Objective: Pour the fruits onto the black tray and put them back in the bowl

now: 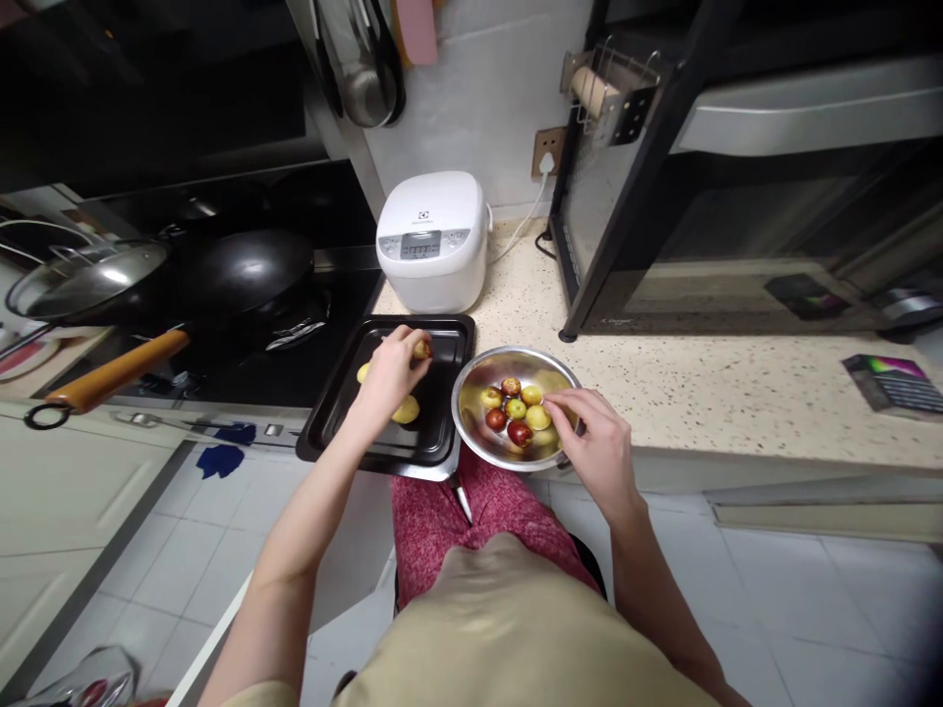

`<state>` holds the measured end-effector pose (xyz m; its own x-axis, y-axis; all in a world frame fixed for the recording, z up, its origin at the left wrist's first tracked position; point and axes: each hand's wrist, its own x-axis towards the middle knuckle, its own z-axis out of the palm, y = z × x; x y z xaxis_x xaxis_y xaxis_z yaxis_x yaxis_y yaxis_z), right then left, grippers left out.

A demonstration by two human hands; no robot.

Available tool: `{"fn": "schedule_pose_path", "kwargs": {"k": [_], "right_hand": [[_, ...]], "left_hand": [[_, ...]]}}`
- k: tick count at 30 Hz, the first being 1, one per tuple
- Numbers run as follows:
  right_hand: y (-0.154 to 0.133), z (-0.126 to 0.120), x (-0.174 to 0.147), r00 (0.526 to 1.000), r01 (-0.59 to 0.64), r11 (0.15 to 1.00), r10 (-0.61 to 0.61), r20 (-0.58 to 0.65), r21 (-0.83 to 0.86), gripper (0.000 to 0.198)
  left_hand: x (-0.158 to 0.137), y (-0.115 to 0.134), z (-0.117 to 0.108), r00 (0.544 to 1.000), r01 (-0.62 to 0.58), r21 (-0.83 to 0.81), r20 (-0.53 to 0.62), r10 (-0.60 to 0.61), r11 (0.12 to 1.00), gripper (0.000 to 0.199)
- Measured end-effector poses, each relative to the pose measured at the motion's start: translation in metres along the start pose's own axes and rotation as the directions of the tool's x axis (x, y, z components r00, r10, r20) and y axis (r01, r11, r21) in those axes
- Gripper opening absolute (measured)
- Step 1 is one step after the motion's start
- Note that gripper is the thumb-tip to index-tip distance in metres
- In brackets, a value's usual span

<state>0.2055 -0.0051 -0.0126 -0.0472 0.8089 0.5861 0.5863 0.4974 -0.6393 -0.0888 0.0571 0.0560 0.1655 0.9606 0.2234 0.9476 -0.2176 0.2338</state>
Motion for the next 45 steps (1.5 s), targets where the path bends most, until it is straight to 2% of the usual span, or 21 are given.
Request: {"fn": "schedule_pose_path", "kwargs": {"k": [2, 4, 6, 9, 12, 19, 23, 32, 37, 40, 43, 45], "right_hand": [[0.0, 0.0, 0.0, 1.0, 0.005, 1.0, -0.005, 0.009, -0.003, 0.017], [0.0, 0.0, 0.001, 1.0, 0.006, 1.0, -0.005, 0.021, -0.014, 0.018], [-0.001, 0.0, 0.001, 0.999, 0.004, 1.0, -0.003, 0.035, -0.027, 0.019], [-0.004, 0.0, 0.001, 0.995, 0.026, 0.999, -0.024, 0.092, -0.02, 0.02], [-0.007, 0.0, -0.001, 0.98, 0.076, 0.997, -0.074, 0.186, -0.004, 0.021], [-0.005, 0.002, -0.007, 0.9, 0.183, 0.983, -0.164, 0.404, -0.007, 0.024], [-0.004, 0.004, -0.011, 0.883, 0.177, 0.984, -0.153, 0.443, -0.013, 0.026], [-0.004, 0.001, -0.01, 0.903, 0.172, 0.985, -0.144, 0.405, -0.033, 0.023], [0.0, 0.003, -0.011, 0.909, 0.192, 0.981, -0.166, 0.382, -0.03, 0.022], [0.001, 0.003, -0.012, 0.911, 0.215, 0.976, -0.19, 0.367, -0.028, 0.021], [0.003, 0.003, -0.012, 0.919, 0.234, 0.972, -0.213, 0.331, -0.023, 0.022], [0.003, 0.003, -0.012, 0.927, 0.236, 0.972, -0.22, 0.304, -0.015, 0.021]], "left_hand": [[-0.017, 0.024, -0.005, 0.992, -0.128, -0.141, 0.001, 0.129, 0.982, 0.026], [-0.032, 0.046, -0.004, 0.967, -0.221, -0.263, 0.065, 0.246, 0.939, 0.025], [-0.042, 0.063, 0.002, 0.932, -0.261, -0.34, 0.154, 0.328, 0.903, 0.026], [-0.046, 0.076, 0.016, 0.876, -0.288, -0.353, 0.279, 0.394, 0.89, 0.025], [-0.044, 0.078, 0.025, 0.852, -0.298, -0.303, 0.344, 0.395, 0.905, 0.025], [-0.035, 0.081, 0.029, 0.852, -0.296, -0.2, 0.388, 0.353, 0.934, 0.025], [-0.034, 0.082, 0.032, 0.852, -0.291, -0.187, 0.396, 0.342, 0.938, 0.026], [-0.03, 0.083, 0.04, 0.851, -0.3, -0.104, 0.42, 0.315, 0.948, 0.025], [-0.031, 0.083, 0.042, 0.864, -0.298, -0.108, 0.392, 0.316, 0.949, 0.026], [-0.038, 0.078, 0.034, 0.896, -0.249, -0.187, 0.328, 0.3, 0.95, 0.028], [-0.053, 0.066, 0.022, 0.952, -0.167, -0.302, 0.197, 0.233, 0.939, 0.024], [-0.066, 0.053, 0.015, 0.987, -0.11, -0.349, 0.074, 0.144, 0.931, 0.022]]}}
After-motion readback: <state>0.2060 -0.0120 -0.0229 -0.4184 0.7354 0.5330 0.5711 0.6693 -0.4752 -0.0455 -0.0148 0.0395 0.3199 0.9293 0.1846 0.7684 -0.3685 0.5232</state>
